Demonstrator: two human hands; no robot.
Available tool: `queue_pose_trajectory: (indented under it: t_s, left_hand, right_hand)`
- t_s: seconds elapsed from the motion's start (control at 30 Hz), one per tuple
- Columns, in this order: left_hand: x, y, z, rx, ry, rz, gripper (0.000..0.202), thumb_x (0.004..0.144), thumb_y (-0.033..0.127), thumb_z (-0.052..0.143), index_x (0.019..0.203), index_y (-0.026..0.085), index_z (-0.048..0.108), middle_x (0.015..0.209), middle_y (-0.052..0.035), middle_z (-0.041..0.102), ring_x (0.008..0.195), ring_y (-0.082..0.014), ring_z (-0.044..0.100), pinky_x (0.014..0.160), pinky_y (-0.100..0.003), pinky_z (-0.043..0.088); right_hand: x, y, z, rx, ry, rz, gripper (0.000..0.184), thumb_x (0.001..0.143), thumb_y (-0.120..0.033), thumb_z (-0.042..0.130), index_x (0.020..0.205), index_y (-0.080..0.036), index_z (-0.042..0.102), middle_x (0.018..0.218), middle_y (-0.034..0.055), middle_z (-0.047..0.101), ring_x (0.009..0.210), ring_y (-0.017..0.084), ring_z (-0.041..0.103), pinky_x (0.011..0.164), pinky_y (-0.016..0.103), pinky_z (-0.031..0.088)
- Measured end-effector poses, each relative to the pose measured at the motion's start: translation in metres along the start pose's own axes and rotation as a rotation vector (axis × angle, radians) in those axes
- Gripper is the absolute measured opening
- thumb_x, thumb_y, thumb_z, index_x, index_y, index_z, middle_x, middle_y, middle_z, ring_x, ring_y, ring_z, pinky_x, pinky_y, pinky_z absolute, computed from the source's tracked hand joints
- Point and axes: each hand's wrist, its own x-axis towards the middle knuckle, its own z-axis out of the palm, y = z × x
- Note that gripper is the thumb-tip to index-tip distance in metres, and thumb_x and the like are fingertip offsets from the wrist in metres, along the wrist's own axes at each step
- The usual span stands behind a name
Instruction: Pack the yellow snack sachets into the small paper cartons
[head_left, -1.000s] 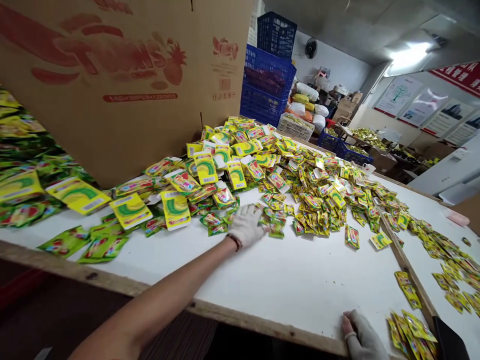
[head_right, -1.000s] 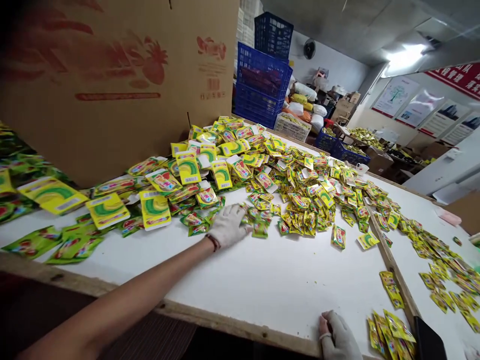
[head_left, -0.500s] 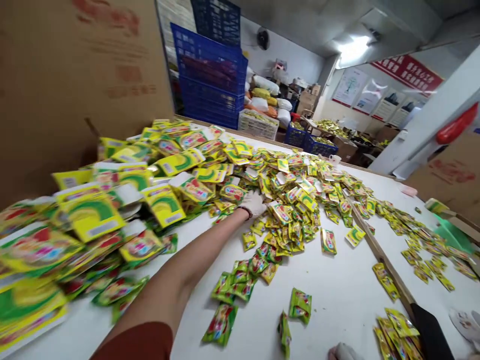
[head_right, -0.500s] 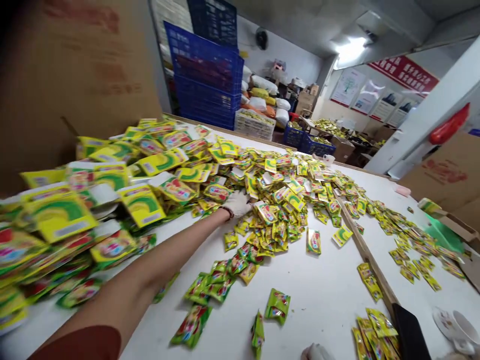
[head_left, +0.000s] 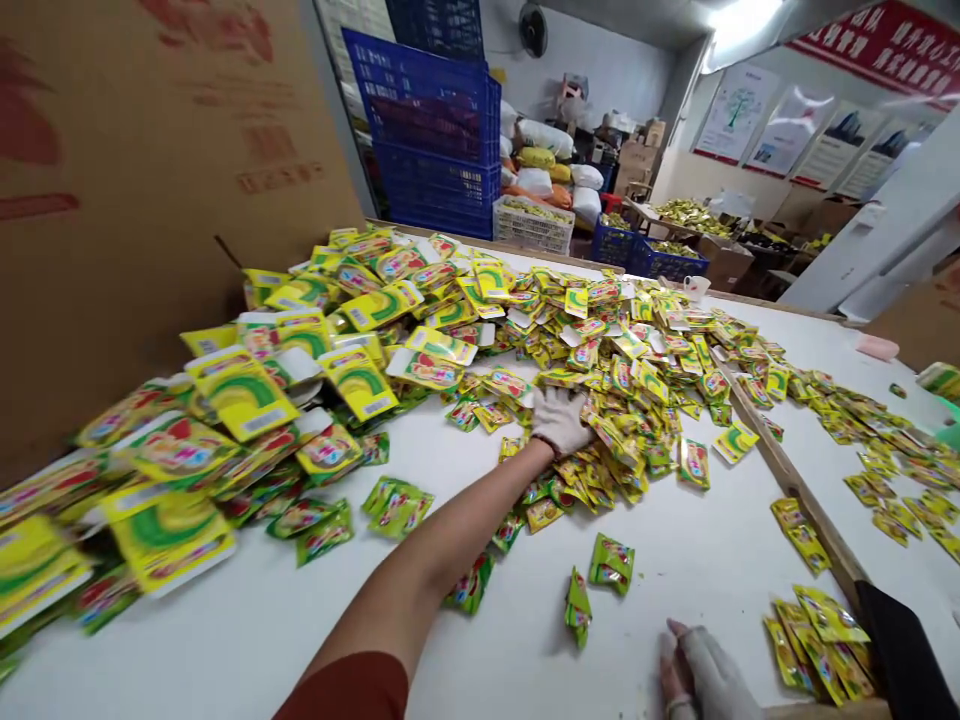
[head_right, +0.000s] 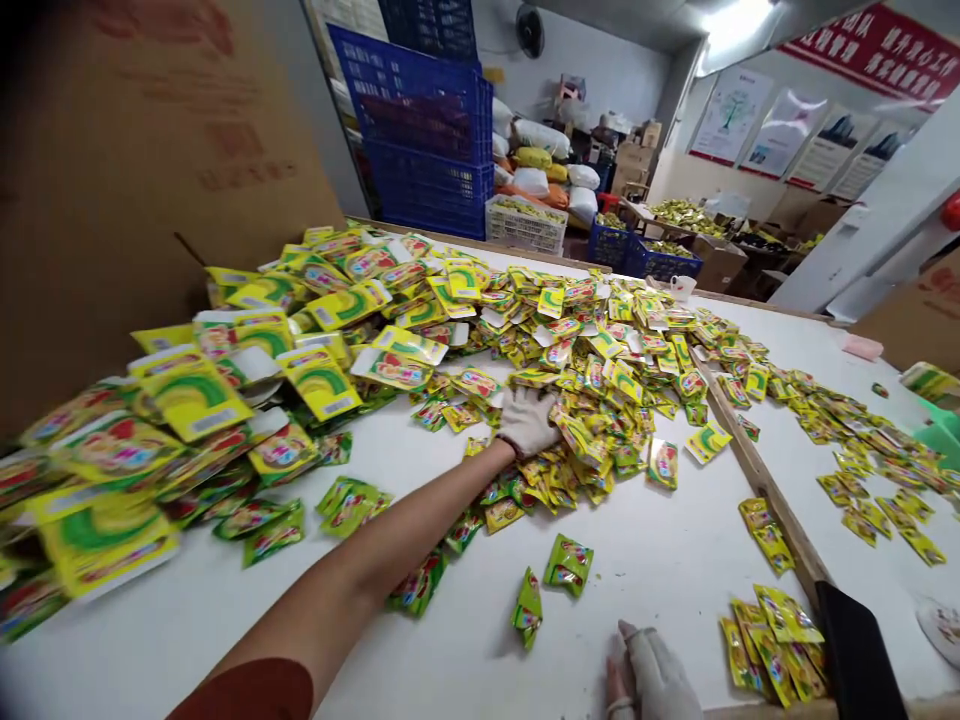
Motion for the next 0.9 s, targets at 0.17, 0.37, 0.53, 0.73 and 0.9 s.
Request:
queue_pose_trajectory:
  t_s: [0.17, 0.37, 0.53, 0.73, 0.9]
  left_hand:
    - [-0.067, 0.051, -0.006, -0.141, -0.187, 0.090, 0.085, 0.074, 0.066, 0.065, 0.147, 0.025, 0.049, 0.138, -0.0198, 0.053, 0.123, -0.0434, 0.052, 0.101, -0.060, 0.043]
    - [-0.140, 0.001, -0.054, -0.474, 0.116, 0.328, 0.047, 0.089, 0.043, 0.065, 0.128, 0.016, 0.066, 0.135, -0.0160, 0.058, 0.126, -0.0274, 0.057, 0.108, -0.033, 0.046]
    - [-0.227, -0.141, -0.119, -0.215, 0.544, -0.218, 0.023, 0.089, 0.029, 0.061, 0.106, 0.015, 0.069, 0.121, -0.0136, 0.067, 0.116, -0.0231, 0.061, 0.104, -0.039, 0.049]
    - [-0.300, -0.225, -0.143, -0.061, 0.296, -0.541, 0.021, 0.087, 0.023, 0.052, 0.079, 0.015, 0.070, 0.081, -0.0050, 0.071, 0.082, -0.0178, 0.065, 0.083, -0.029, 0.054]
    - [-0.254, -0.247, -0.126, 0.077, 0.122, -0.575, 0.046, 0.086, 0.027, 0.051, 0.127, 0.014, 0.064, 0.134, -0.0175, 0.062, 0.131, -0.0325, 0.050, 0.116, -0.047, 0.035]
  right_hand:
    - [0.027, -0.021, -0.008, -0.055, 0.058, -0.300, 0.082, 0.087, -0.051, 0.061, 0.154, -0.013, 0.032, 0.144, 0.0229, 0.052, 0.129, 0.036, 0.056, 0.096, 0.048, 0.056]
    - [0.065, -0.085, -0.003, -0.087, -0.081, -0.535, 0.067, 0.082, -0.056, 0.061, 0.140, -0.022, 0.059, 0.154, 0.0215, 0.039, 0.142, 0.051, 0.033, 0.102, 0.068, 0.040]
    - [0.113, -0.082, 0.011, -0.171, -0.190, -0.642, 0.055, 0.088, -0.052, 0.047, 0.131, -0.025, 0.069, 0.144, 0.0174, 0.054, 0.134, 0.044, 0.046, 0.106, 0.065, 0.035]
    - [0.141, -0.069, 0.024, -0.210, -0.069, -0.607, 0.056, 0.094, -0.048, 0.035, 0.123, -0.019, 0.073, 0.128, 0.0177, 0.065, 0.128, 0.040, 0.051, 0.105, 0.059, 0.038]
    - [0.135, -0.076, 0.025, -0.218, -0.069, -0.572, 0.050, 0.094, -0.046, 0.041, 0.127, -0.022, 0.070, 0.133, 0.0144, 0.064, 0.132, 0.038, 0.049, 0.107, 0.057, 0.037]
